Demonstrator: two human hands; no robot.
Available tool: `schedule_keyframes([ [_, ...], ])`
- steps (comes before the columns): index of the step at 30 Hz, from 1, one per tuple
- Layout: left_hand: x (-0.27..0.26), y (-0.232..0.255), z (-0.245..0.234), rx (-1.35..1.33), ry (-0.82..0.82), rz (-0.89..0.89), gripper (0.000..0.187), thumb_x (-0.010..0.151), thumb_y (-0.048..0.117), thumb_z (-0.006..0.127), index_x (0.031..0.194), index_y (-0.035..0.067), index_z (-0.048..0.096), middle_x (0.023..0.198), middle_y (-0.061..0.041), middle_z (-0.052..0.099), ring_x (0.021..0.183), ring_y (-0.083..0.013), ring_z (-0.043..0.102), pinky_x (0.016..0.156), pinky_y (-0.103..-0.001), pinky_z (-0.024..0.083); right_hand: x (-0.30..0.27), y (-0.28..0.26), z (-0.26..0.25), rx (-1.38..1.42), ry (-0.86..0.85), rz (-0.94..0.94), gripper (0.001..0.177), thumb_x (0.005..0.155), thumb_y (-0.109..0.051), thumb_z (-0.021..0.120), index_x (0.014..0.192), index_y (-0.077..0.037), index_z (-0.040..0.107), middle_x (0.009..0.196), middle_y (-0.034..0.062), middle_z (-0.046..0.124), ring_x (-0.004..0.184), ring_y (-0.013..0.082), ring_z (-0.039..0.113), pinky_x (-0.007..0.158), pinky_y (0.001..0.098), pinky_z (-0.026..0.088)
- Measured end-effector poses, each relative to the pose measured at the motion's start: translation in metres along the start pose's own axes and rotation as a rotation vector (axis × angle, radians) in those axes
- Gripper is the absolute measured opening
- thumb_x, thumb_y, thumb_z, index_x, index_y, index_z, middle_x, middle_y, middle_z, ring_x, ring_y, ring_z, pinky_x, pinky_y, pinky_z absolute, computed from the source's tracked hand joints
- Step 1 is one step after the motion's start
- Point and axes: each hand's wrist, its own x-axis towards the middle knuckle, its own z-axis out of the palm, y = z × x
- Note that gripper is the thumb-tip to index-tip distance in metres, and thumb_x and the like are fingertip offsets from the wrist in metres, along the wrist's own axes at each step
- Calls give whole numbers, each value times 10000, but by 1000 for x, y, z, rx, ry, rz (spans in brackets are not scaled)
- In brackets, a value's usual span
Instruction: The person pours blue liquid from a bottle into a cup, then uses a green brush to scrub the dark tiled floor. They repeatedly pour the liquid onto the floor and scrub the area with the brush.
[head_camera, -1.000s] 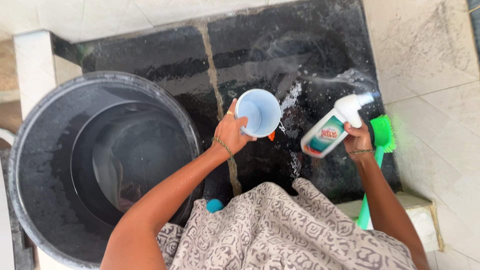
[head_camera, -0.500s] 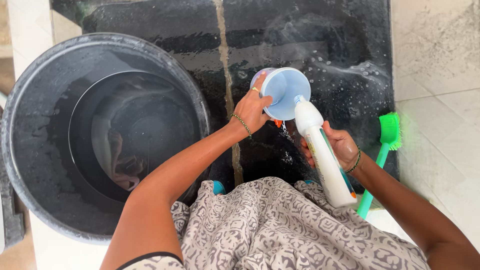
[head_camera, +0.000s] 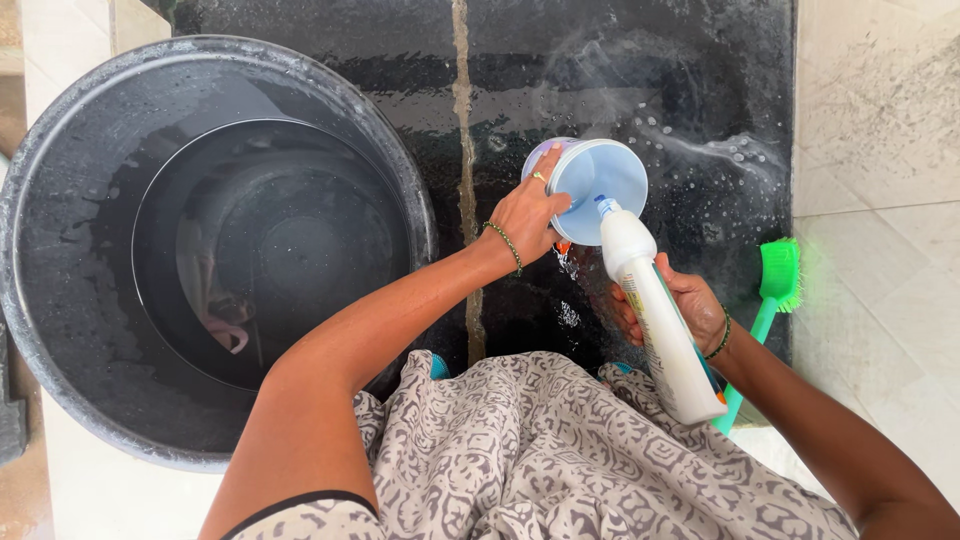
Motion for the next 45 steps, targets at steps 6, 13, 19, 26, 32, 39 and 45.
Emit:
schedule_keyframes([
  [6, 4, 4, 0, -37, -31, -23, 318, 650, 164, 890, 904, 47, 739, 1549, -411, 266, 1356, -514, 473, 931, -480, 567, 0, 1, 8, -40, -24, -42, 739, 1002, -678, 445, 1142, 41, 547, 865, 138, 624, 769, 255, 610, 697, 367, 534],
  [13, 4, 2, 4, -21, -13, -4, 306, 668, 172, 889, 910, 53, 746, 1542, -425, 266, 1376, -531, 449, 934, -483, 570, -1, 4, 6, -20, 5, -53, 753, 1008, -692, 426, 1116, 42, 550, 841, 130, 611, 743, 244, 586, 679, 357, 530],
  [19, 1, 3, 4, -29, -42, -30, 304, 658, 170, 894, 887, 46, 736, 1551, -420, 278, 1359, -525, 477, 931, -481, 568, -3, 0, 10, -42, 23, -72, 747, 1017, -676, 416, 1135, 48, 560, 836, 130, 607, 740, 243, 592, 676, 361, 531],
  [26, 0, 4, 2, -32, -23, -25, 371, 623, 210, 926, 883, 29, 731, 1531, -414, 310, 1299, -516, 535, 943, -484, 562, -7, -6, 8, -97, 45, -66, 731, 1018, -655, 423, 1160, 45, 575, 857, 143, 640, 747, 247, 624, 685, 367, 547],
  [32, 0, 10, -5, -103, -59, -135, 384, 623, 247, 939, 870, 41, 729, 1549, -410, 319, 1158, -486, 631, 908, -478, 570, -24, -14, -24, -520, 263, -203, 641, 1031, -538, 512, 1213, 69, 606, 991, 161, 719, 832, 238, 680, 747, 391, 561],
  [39, -2, 5, -5, -200, -31, -195, 350, 635, 283, 941, 782, 80, 696, 1567, -402, 313, 1104, -456, 677, 884, -455, 591, -57, -21, -12, -1187, 435, -624, 549, 870, -218, 758, 1342, -35, 547, 1173, 36, 641, 1121, 126, 607, 960, 313, 511],
  [45, -15, -4, -4, 20, 185, 6, 473, 559, 267, 996, 678, 60, 588, 1555, -264, 387, 1276, -567, 553, 911, -476, 578, -65, -1, -54, -1223, 777, -865, 603, 794, -30, 810, 1316, -40, 510, 1256, 53, 654, 1185, 147, 635, 1022, 312, 546],
])
